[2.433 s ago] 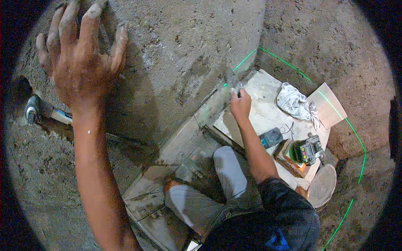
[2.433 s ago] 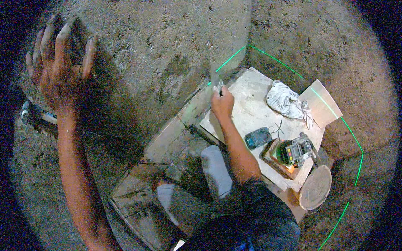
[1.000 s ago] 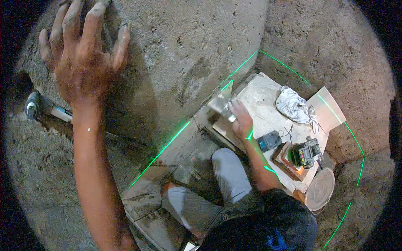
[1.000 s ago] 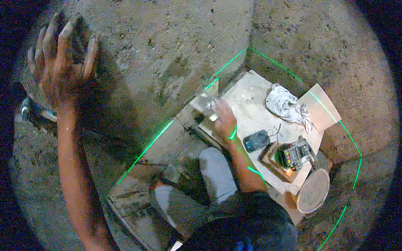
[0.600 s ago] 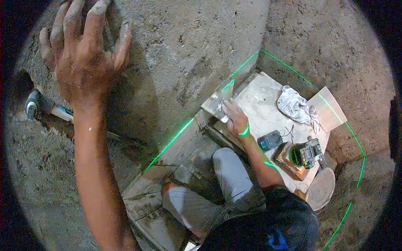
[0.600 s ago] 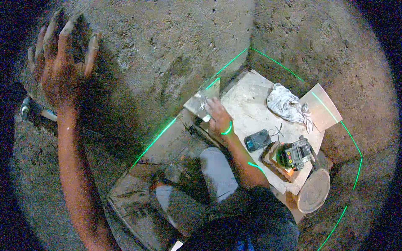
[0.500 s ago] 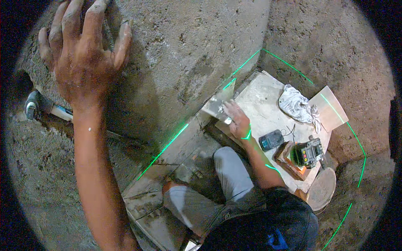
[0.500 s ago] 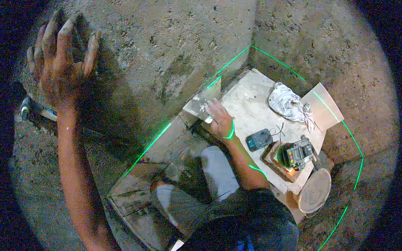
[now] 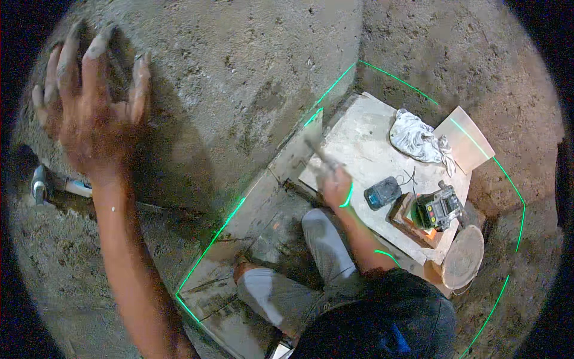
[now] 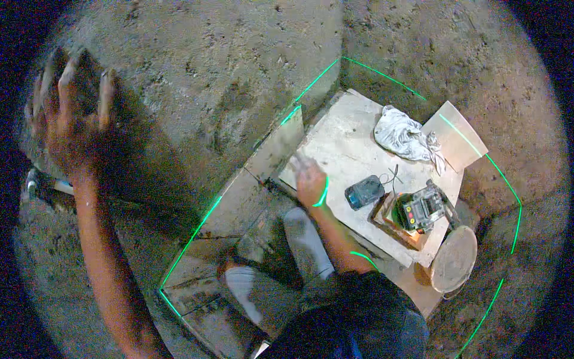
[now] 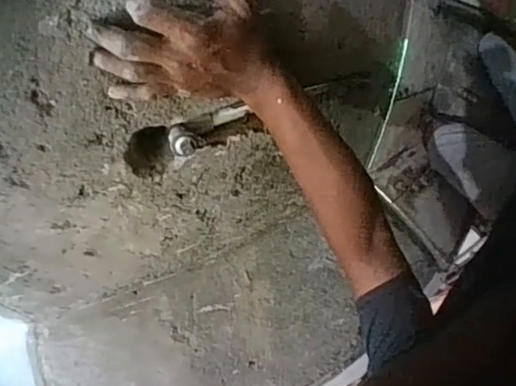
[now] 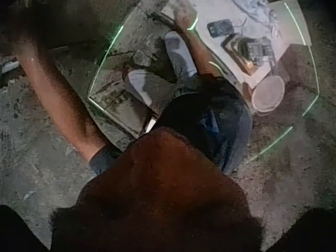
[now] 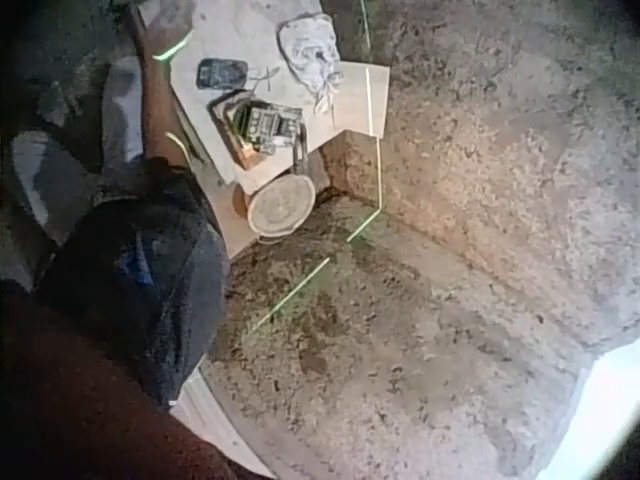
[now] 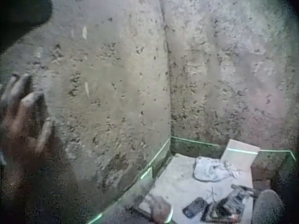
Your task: The person scoops mortar with a scraper and applies it along the wall and tile edges guided by a laser level.
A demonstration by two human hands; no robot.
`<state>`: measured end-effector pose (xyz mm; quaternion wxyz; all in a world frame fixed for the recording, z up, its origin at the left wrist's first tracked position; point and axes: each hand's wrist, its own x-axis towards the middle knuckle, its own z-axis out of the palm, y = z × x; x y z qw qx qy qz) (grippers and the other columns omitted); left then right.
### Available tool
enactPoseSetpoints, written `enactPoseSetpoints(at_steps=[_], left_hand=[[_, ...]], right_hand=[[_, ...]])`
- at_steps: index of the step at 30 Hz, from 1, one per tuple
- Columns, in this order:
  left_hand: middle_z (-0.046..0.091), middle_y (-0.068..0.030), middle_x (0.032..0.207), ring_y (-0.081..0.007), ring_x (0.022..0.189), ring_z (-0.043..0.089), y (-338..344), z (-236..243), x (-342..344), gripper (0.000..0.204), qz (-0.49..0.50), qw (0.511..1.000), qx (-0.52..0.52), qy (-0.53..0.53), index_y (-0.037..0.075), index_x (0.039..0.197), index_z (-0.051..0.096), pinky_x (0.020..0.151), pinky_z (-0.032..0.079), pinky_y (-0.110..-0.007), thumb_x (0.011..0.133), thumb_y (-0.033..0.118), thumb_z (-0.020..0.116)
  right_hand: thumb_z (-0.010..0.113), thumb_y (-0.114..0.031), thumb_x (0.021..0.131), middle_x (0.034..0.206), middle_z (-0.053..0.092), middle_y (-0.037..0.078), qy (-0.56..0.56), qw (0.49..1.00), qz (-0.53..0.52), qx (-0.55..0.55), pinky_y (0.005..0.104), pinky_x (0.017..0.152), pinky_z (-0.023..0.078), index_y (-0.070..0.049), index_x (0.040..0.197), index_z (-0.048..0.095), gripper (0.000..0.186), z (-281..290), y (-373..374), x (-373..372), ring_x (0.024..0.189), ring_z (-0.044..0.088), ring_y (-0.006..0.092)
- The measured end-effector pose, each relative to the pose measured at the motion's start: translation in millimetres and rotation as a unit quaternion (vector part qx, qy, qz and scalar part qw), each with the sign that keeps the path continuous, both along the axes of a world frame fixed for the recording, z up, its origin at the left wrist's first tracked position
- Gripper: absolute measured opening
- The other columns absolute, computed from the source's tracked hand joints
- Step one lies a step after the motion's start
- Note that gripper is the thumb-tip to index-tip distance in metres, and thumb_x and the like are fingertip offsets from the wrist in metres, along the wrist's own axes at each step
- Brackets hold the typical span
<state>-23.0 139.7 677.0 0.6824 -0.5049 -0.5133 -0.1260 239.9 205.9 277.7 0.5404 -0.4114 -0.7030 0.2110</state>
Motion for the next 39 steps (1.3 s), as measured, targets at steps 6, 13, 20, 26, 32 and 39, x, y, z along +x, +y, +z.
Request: enactPoseSetpoints(at_steps=[6, 13, 20, 26, 32, 39], left_hand=[[0.058, -0.004, 0.136, -0.0257, 0.128, 0.052, 5, 2, -5, 0.051, 0.01, 1.0, 0.011, 0.016, 0.024, 0.121, 0.064, 0.109, 0.034, -0.047, 0.08, 0.05, 0.074], [0.057, -0.0047, 0.137, -0.0265, 0.128, 0.051, 4, 5, -13, 0.052, 0.02, 0.999, 0.006, 0.028, 0.023, 0.122, 0.064, 0.109, 0.033, -0.049, 0.079, 0.05, 0.075], [0.059, -0.0058, 0.135, -0.0276, 0.127, 0.052, 3, 4, -16, 0.052, -0.023, 0.999, -0.008, 0.033, 0.023, 0.121, 0.065, 0.109, 0.033, -0.049, 0.078, 0.048, 0.077], [0.062, -0.0083, 0.13, -0.0287, 0.122, 0.056, 1, 13, -19, 0.049, -0.021, 0.998, -0.023, 0.054, 0.021, 0.118, 0.067, 0.105, 0.04, -0.046, 0.077, 0.046, 0.078], [0.065, -0.01, 0.124, -0.0296, 0.118, 0.059, 3, 9, -14, 0.048, -0.024, 0.998, -0.015, 0.048, 0.018, 0.116, 0.068, 0.102, 0.043, -0.044, 0.077, 0.044, 0.079], [0.064, -0.0103, 0.125, -0.0287, 0.12, 0.057, 2, 11, -14, 0.049, -0.033, 0.997, -0.026, 0.069, 0.017, 0.116, 0.068, 0.104, 0.041, -0.045, 0.076, 0.043, 0.08]], right_hand=[[0.068, -0.021, 0.082, 0.079, 0.066, 0.025, 0.123, 0.928, -0.25, -0.246, 0.0478, 0.07, 0.049, 0.002, 0.09, 0.066, 0.024, 11, 108, 39, 0.073, 0.064, 0.0422], [0.067, -0.027, 0.078, 0.098, 0.069, 0.027, -0.028, 0.904, -0.265, -0.335, 0.0478, 0.086, 0.053, 0.005, 0.095, 0.067, 0.036, -15, 179, 19, 0.093, 0.068, 0.0431], [0.07, -0.028, 0.078, 0.101, 0.069, 0.025, -0.106, 0.9, -0.265, -0.33, 0.0467, 0.087, 0.053, 0.001, 0.099, 0.066, 0.036, -20, 188, 2, 0.096, 0.068, 0.0411], [0.07, -0.028, 0.078, 0.101, 0.07, 0.025, -0.06, 0.9, -0.267, -0.34, 0.0476, 0.086, 0.054, 0.0, 0.1, 0.066, 0.036, -34, 196, -1, 0.097, 0.068, 0.0407], [0.069, -0.028, 0.078, 0.099, 0.069, 0.028, -0.053, 0.892, -0.267, -0.362, 0.0475, 0.086, 0.053, 0.004, 0.095, 0.066, 0.037, -46, 213, 1, 0.097, 0.067, 0.043], [0.066, -0.028, 0.079, 0.1, 0.068, 0.032, 0.01, 0.888, -0.226, -0.4, 0.0473, 0.087, 0.053, 0.009, 0.096, 0.066, 0.04, -78, 234, 12, 0.098, 0.067, 0.0443]])
